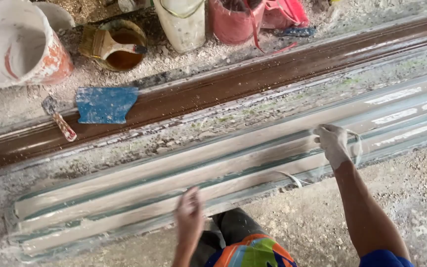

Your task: Applying and smoothing reinforcement fibers onto a decorative molding using hands and a scraper

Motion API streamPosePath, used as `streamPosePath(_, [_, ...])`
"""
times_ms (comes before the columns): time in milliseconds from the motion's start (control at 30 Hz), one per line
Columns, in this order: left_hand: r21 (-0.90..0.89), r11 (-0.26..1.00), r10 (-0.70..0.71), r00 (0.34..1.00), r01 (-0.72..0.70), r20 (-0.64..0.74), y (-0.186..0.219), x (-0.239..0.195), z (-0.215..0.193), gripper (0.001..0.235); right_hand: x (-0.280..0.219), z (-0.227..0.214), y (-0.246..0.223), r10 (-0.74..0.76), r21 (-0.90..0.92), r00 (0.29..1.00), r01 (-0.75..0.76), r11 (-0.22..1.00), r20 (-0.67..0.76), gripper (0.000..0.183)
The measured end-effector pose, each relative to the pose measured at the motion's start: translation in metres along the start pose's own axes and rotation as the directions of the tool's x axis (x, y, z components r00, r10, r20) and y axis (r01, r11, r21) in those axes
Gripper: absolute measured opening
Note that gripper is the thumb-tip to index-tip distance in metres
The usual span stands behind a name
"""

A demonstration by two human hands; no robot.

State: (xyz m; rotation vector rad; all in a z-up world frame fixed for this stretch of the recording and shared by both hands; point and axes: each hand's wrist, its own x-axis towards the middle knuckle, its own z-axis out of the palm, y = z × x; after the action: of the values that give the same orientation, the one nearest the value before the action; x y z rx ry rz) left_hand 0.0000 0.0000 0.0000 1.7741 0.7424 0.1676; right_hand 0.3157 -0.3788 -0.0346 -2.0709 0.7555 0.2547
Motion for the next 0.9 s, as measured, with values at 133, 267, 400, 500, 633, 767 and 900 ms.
streamPosePath(133, [-0.094,0.996,0.043,0.909,-0.004,0.415,0.093,-0.019,0.125,0.042,-0.031,-0.014,-0.025,0.141,0.173,0.962,-0.184,0.968,0.236,0.011])
streamPosePath(267, [-0.163,0.985,0.121,0.88,-0.05,0.46,0.103,-0.016,0.266,0.079,-0.016,-0.017,-0.019,0.076,0.487,0.932,-0.253,0.836,0.354,0.02])
streamPosePath(400, [0.085,0.991,-0.133,0.787,0.102,0.603,0.145,-0.017,0.342,0.093,-0.034,-0.045,-0.044,0.075,0.458,0.79,-0.427,0.779,0.609,0.044])
streamPosePath(500, [0.01,0.982,-0.17,0.861,0.189,0.48,0.119,-0.01,0.39,0.043,-0.034,-0.067,-0.05,-0.132,0.358,0.834,-0.083,0.93,0.536,0.076])
streamPosePath(633, [-0.141,0.962,-0.16,0.902,0.234,0.402,0.11,0.01,0.4,0.042,-0.028,-0.072,0.001,-0.146,0.299,0.884,0.008,0.954,0.444,0.073])
streamPosePath(767, [-0.324,0.893,-0.234,0.938,0.312,0.256,0.125,0.034,0.41,0.04,-0.045,-0.085,0.08,-0.401,0.569,0.639,-0.07,0.819,0.656,0.064])
streamPosePath(900, [-0.561,0.7,-0.431,0.888,0.441,0.16,0.163,0.025,0.414,0.022,0.02,-0.166,0.116,-0.337,-0.032,0.604,0.515,0.856,0.722,0.035])
